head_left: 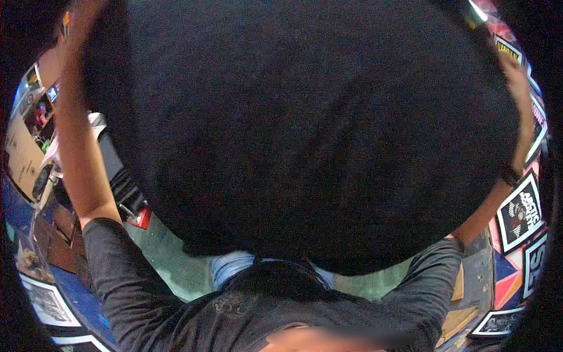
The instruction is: Aligning t-shirts on a flatbed and applying alignment guides and tape for screen printing.
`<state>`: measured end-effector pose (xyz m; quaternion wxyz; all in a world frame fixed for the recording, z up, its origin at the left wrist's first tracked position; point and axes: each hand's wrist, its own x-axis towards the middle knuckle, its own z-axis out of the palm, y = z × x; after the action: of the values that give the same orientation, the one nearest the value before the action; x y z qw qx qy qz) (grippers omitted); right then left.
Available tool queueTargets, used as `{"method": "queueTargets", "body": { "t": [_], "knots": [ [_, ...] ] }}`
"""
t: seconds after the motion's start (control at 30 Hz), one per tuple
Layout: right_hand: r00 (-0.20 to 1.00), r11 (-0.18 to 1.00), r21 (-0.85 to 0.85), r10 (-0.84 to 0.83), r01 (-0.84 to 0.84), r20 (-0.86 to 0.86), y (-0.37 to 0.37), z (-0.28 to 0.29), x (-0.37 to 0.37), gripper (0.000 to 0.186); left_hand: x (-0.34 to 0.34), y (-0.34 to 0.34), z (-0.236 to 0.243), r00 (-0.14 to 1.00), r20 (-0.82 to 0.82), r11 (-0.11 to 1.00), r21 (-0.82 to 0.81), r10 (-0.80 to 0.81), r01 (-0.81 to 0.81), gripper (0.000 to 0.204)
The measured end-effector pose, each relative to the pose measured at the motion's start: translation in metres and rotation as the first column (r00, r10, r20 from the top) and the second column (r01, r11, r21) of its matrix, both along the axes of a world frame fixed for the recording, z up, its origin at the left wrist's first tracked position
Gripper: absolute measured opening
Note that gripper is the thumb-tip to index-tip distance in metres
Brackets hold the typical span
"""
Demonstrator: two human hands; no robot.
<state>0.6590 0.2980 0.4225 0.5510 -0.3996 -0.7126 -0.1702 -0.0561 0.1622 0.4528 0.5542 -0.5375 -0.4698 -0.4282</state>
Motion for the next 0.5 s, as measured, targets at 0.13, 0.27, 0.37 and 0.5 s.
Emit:
{"method": "queueTargets", "body": {
  "t": [0.13, 0.27, 0.37, 0.5],
  "knots": [
    [0.979, 0.691, -0.722, 0.173, -0.044, 0.106, 0.078, -0.053, -0.048, 0.057, -0.013, 0.121, -0.121, 0.989, 0.138, 0.900, -0.425, -0.045, 0.100, 0.045],
    [0.994, 0.662, -0.749, 0.096, -0.019, 0.059, 0.156, -0.179, -0.101, 0.052, 0.011, 0.174, -0.241, 0.960, 0.233, 0.626, -0.775, 0.157, 0.085, 0.053],
    [0.944, 0.682, -0.705, 0.325, -0.193, 0.056, 0.200, -0.255, -0.103, 0.061, 0.048, 0.194, -0.313, 0.961, 0.211, 0.618, -0.784, 0.178, 0.058, 0.049],
    [0.989, 0.537, -0.838, 0.045, 0.095, 0.141, 0.216, -0.305, -0.079, 0.043, 0.124, 0.210, -0.361, 0.970, 0.226, 0.499, -0.832, -0.093, 0.242, 0.049]
  ]
}}
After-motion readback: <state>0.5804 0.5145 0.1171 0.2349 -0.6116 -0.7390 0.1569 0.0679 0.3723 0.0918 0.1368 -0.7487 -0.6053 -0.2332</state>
